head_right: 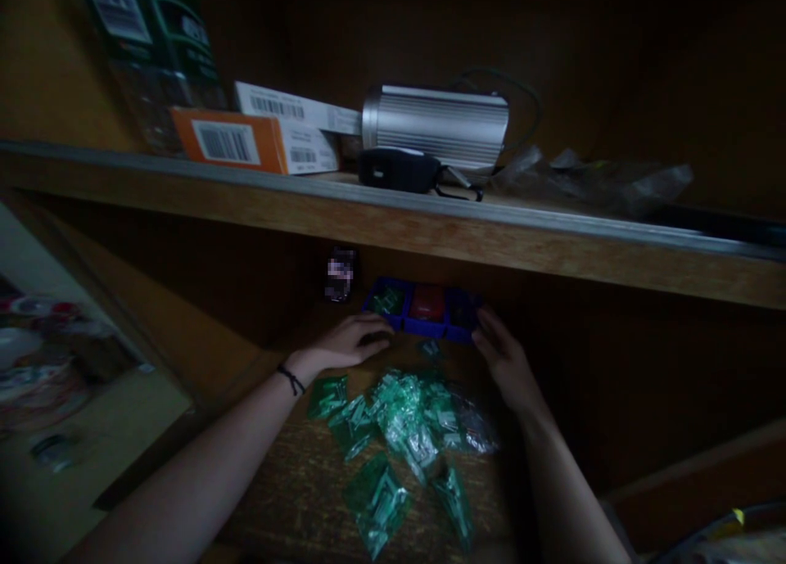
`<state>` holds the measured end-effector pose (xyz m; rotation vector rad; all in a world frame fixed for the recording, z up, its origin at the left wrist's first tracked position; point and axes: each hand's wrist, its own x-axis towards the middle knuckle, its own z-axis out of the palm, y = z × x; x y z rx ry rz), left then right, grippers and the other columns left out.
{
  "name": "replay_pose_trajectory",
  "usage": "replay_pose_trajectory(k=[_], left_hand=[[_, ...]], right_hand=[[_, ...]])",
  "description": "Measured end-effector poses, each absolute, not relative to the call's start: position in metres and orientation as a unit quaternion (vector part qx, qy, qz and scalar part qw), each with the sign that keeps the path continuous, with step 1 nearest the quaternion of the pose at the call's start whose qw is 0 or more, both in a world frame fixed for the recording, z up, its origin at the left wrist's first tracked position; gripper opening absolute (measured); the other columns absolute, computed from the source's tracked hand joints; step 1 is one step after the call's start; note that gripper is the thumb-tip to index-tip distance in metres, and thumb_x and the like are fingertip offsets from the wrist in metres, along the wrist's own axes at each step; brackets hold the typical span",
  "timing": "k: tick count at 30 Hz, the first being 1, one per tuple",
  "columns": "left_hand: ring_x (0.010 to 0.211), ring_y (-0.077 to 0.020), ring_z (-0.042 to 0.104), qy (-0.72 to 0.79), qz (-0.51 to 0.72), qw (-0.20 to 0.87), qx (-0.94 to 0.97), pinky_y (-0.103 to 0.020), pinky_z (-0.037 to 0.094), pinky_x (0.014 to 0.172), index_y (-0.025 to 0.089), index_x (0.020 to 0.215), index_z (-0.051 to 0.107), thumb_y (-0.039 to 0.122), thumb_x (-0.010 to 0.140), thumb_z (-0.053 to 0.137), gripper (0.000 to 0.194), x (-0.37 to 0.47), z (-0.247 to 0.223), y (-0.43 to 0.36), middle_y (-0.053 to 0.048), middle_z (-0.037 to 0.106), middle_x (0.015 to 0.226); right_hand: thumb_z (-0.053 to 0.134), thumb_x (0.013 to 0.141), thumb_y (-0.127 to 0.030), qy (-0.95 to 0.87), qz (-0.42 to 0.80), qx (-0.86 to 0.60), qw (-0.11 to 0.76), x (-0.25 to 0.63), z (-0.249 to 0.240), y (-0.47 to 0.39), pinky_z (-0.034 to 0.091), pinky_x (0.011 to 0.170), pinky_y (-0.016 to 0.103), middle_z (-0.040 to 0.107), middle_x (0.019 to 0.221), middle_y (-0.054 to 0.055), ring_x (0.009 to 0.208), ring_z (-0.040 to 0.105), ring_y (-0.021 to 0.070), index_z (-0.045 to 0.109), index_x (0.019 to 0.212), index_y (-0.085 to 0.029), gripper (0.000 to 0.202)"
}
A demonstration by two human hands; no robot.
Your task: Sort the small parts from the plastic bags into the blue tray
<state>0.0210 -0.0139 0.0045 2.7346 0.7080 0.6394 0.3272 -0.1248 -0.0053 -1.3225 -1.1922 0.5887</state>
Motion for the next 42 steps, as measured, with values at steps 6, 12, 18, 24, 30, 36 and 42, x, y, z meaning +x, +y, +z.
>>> replay_pose_trajectory(k=[6, 12, 18, 24, 30, 36, 42], left_hand=[[0.138, -0.0224, 0.047, 0.191, 0.143, 0.2, 0.95, -0.041, 0.034, 0.117, 0.033, 0.141, 0.054, 0.025, 0.091, 0.059, 0.051, 0.033, -0.005, -0.023, -0.001, 0.054, 0.149], [0.136, -0.0245, 0.051, 0.182, 0.145, 0.245, 0.941, -0.042, 0.036, 0.116, 0.032, 0.13, 0.065, 0.028, 0.092, 0.06, 0.039, 0.04, -0.01, -0.025, -0.002, 0.061, 0.142], [0.125, -0.0236, 0.058, 0.191, 0.186, 0.245, 0.932, -0.039, 0.04, 0.11, 0.027, 0.117, 0.072, 0.023, 0.094, 0.054, 0.029, 0.041, -0.011, -0.024, -0.004, 0.068, 0.13], [0.115, -0.024, 0.063, 0.238, 0.161, 0.319, 0.903, -0.035, 0.046, 0.098, 0.031, 0.126, 0.066, 0.049, 0.096, 0.053, 0.037, 0.038, 0.002, -0.031, -0.003, 0.069, 0.128], [0.097, -0.0209, 0.068, 0.215, 0.109, 0.37, 0.897, -0.028, 0.05, 0.079, 0.025, 0.116, 0.071, 0.029, 0.087, 0.062, 0.031, 0.043, -0.003, -0.034, -0.003, 0.074, 0.113], [0.093, -0.0193, 0.066, 0.204, 0.127, 0.426, 0.872, -0.028, 0.049, 0.08, 0.02, 0.106, 0.071, 0.018, 0.085, 0.058, 0.024, 0.048, -0.01, -0.031, -0.004, 0.073, 0.106], [0.09, -0.0174, 0.06, 0.22, 0.202, 0.434, 0.85, -0.029, 0.047, 0.079, 0.023, 0.109, 0.063, 0.031, 0.097, 0.051, 0.019, 0.046, -0.012, -0.027, -0.004, 0.067, 0.101]], right_hand=[[0.063, 0.088, -0.053, -0.574, 0.268, -0.612, 0.474, 0.333, -0.005, -0.13, 0.051, 0.096, 0.045, 0.077, 0.106, 0.009, 0.1, 0.071, 0.0268, 0.069, 0.12, -0.024, 0.044], [0.063, 0.088, -0.045, -0.686, 0.24, -0.606, 0.323, 0.328, -0.016, -0.129, 0.049, 0.098, 0.047, 0.073, 0.119, 0.01, 0.11, 0.068, 0.0307, 0.074, 0.111, -0.024, 0.033], [0.067, 0.085, -0.035, -0.708, 0.308, -0.566, 0.289, 0.324, -0.01, -0.137, 0.048, 0.101, 0.046, 0.071, 0.124, 0.008, 0.114, 0.065, 0.03, 0.072, 0.116, -0.026, 0.032], [0.068, 0.081, -0.03, -0.722, 0.31, -0.561, 0.259, 0.323, -0.011, -0.139, 0.049, 0.094, 0.042, 0.072, 0.114, 0.007, 0.105, 0.066, 0.0281, 0.073, 0.112, -0.027, 0.032], [0.059, 0.084, -0.03, -0.721, 0.308, -0.571, 0.244, 0.318, -0.012, -0.137, 0.051, 0.077, 0.035, 0.073, 0.092, 0.005, 0.085, 0.066, 0.0237, 0.072, 0.107, -0.024, 0.027], [0.061, 0.084, -0.031, -0.74, 0.258, -0.572, 0.241, 0.32, -0.011, -0.137, 0.049, 0.085, 0.038, 0.072, 0.105, 0.007, 0.093, 0.066, 0.0254, 0.073, 0.104, -0.025, 0.023], [0.06, 0.084, -0.027, -0.738, 0.268, -0.572, 0.238, 0.318, -0.012, -0.138, 0.048, 0.073, 0.032, 0.07, 0.087, 0.003, 0.081, 0.064, 0.0221, 0.071, 0.099, -0.026, 0.018]])
